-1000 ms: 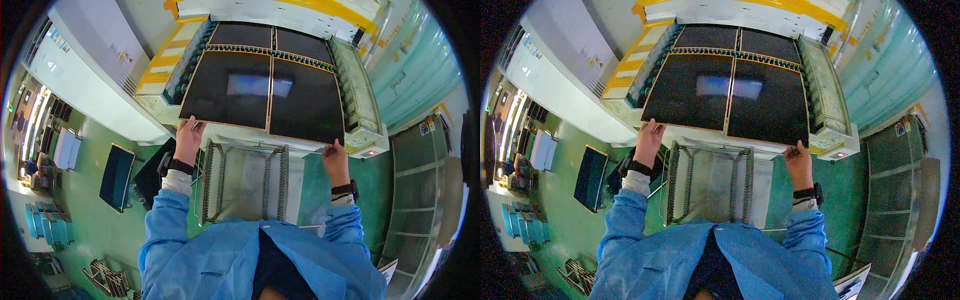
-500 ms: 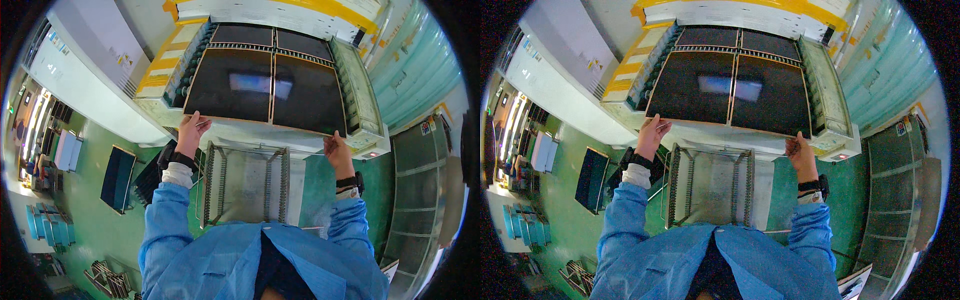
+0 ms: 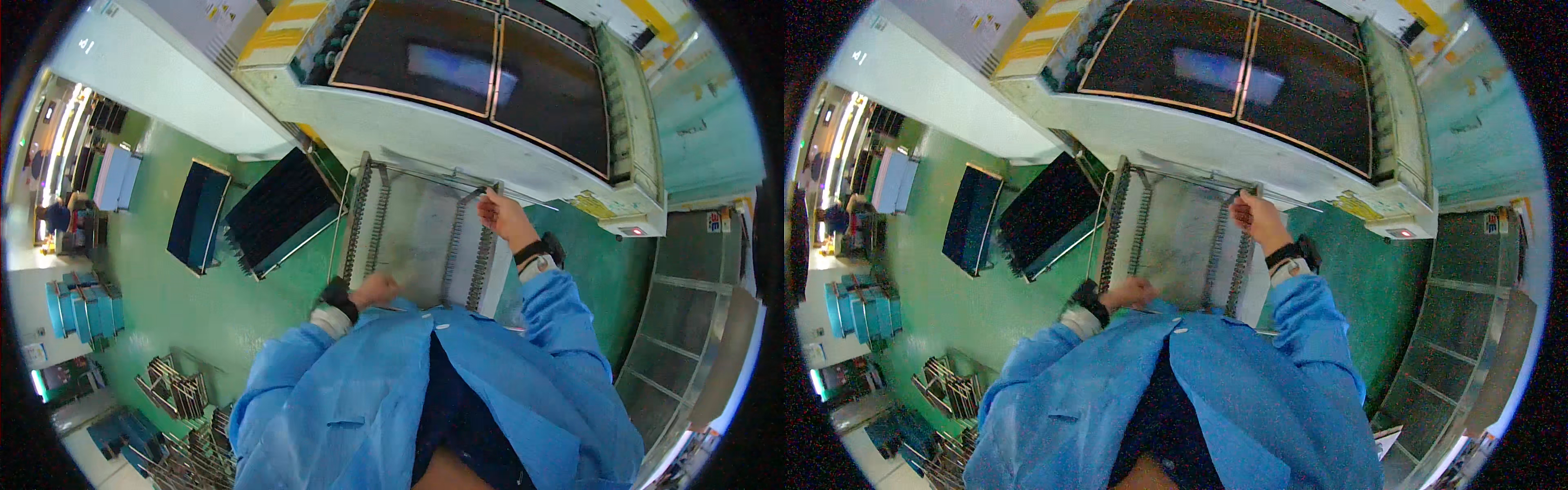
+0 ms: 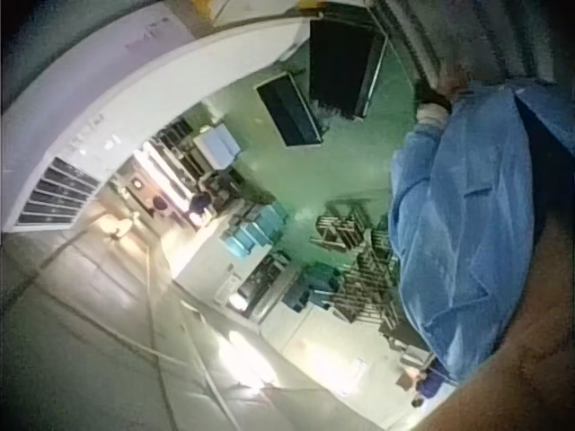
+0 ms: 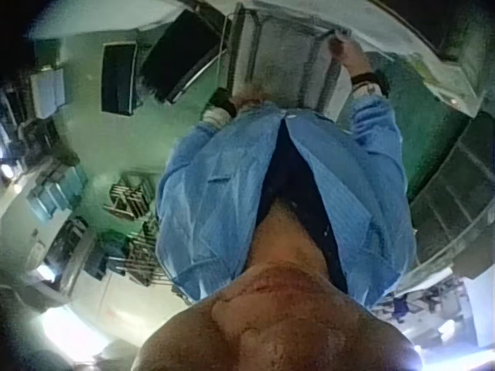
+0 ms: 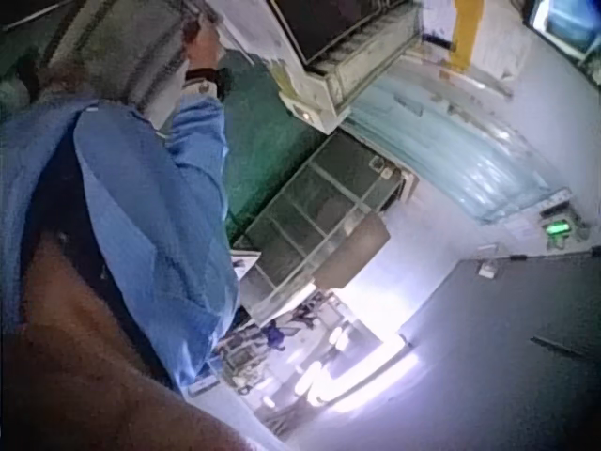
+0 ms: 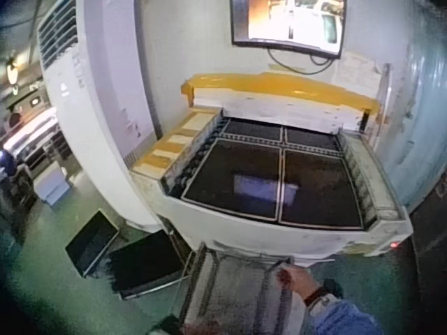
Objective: Loading glass panels from a processing machine into metal storage racks.
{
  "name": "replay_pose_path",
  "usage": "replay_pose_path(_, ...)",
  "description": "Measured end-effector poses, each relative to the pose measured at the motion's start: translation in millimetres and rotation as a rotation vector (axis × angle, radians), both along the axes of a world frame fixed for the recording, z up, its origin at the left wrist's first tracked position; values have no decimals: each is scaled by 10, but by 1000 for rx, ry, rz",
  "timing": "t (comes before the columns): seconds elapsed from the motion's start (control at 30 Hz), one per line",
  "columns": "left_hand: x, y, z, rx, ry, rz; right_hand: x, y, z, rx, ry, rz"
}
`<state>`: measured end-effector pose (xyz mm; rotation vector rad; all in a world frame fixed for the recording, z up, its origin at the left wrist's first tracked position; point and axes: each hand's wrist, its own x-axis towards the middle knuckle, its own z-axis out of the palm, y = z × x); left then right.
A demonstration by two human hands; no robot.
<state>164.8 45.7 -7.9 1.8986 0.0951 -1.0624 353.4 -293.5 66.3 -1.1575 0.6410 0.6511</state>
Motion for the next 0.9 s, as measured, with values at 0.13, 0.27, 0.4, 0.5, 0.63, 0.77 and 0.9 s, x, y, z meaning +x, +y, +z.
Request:
replay_pose_path(0.13,-539,-310,-41,83,-121,-200,304,618,-290,-238,-135,198)
replay_pose_path(0.27,-732,-667,-401,37,-233,-348,789,147,-1549,-893,-750,426)
replay_pose_path(0.4,-1132,-826,-897,125,-226,-270,710,1060,-1108,-468,-262,298)
replay_pose_path(0.5,-1009,-867,-626,175,-253,-302,689,945,-989,-588,-239,223)
replay_pose_path(0.63,-1162,-1107,-978,-82,-539,-404,874,641,-1238,-878,-241,317)
replay_pose_path(0.77,-1414,-1564,-1327,239,-511,-302,916,577,-1343,-1210,-538,483)
replay_pose_path(0.9,-1480,-1498,-1401,118,-548,-321,863,584,-1326,-963,-573,558)
